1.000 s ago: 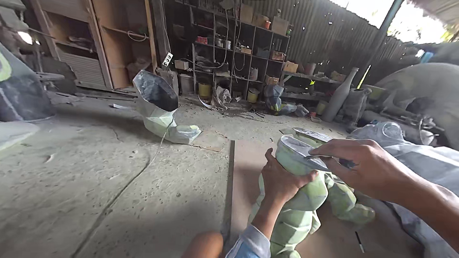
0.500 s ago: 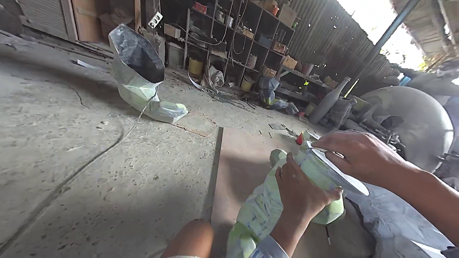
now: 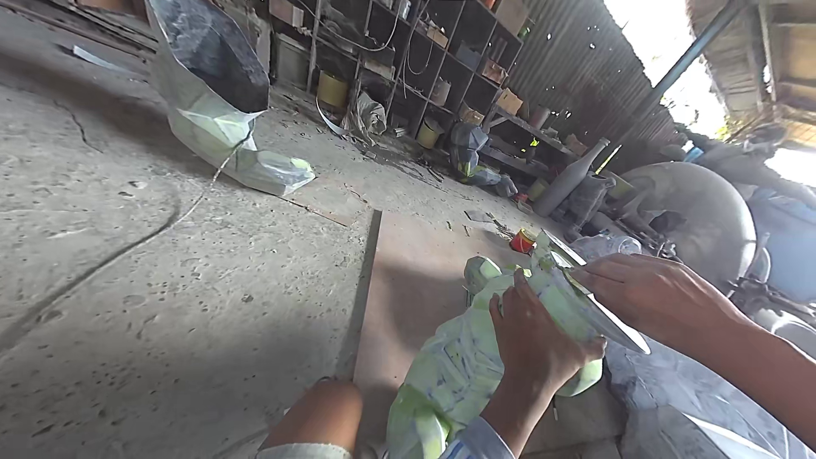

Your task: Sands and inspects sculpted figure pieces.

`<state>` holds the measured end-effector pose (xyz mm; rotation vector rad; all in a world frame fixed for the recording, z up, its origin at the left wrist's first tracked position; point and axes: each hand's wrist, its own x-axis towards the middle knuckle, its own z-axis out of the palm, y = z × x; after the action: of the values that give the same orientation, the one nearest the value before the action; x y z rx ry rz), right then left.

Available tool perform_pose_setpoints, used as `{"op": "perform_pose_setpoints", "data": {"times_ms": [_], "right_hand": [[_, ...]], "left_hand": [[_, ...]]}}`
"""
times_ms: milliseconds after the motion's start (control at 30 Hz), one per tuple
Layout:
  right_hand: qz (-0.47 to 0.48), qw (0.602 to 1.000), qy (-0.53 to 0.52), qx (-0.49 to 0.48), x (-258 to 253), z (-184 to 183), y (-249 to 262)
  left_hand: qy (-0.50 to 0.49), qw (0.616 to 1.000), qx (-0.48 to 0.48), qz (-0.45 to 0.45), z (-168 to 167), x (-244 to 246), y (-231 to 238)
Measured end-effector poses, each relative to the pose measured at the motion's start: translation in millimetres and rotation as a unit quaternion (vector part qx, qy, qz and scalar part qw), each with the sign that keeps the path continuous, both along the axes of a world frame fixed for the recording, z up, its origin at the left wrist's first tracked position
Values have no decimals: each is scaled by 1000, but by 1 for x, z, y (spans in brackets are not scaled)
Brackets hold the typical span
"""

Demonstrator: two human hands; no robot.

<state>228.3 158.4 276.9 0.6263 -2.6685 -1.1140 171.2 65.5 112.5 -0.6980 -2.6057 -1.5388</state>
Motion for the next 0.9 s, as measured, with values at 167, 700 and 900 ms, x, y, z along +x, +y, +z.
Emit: {"op": "perform_pose_setpoints", "data": {"times_ms": [167, 700, 900], "right_hand": [[0, 992, 36, -120, 5, 7, 11], [-133, 983, 29, -124, -5, -20, -18], [-147, 987, -33, -62, 9, 0, -7]], "left_hand": [[6, 1000, 3, 9, -2, 0, 1], [15, 1000, 6, 26, -1, 3, 9], [11, 999, 9, 31, -1, 2, 8]]}}
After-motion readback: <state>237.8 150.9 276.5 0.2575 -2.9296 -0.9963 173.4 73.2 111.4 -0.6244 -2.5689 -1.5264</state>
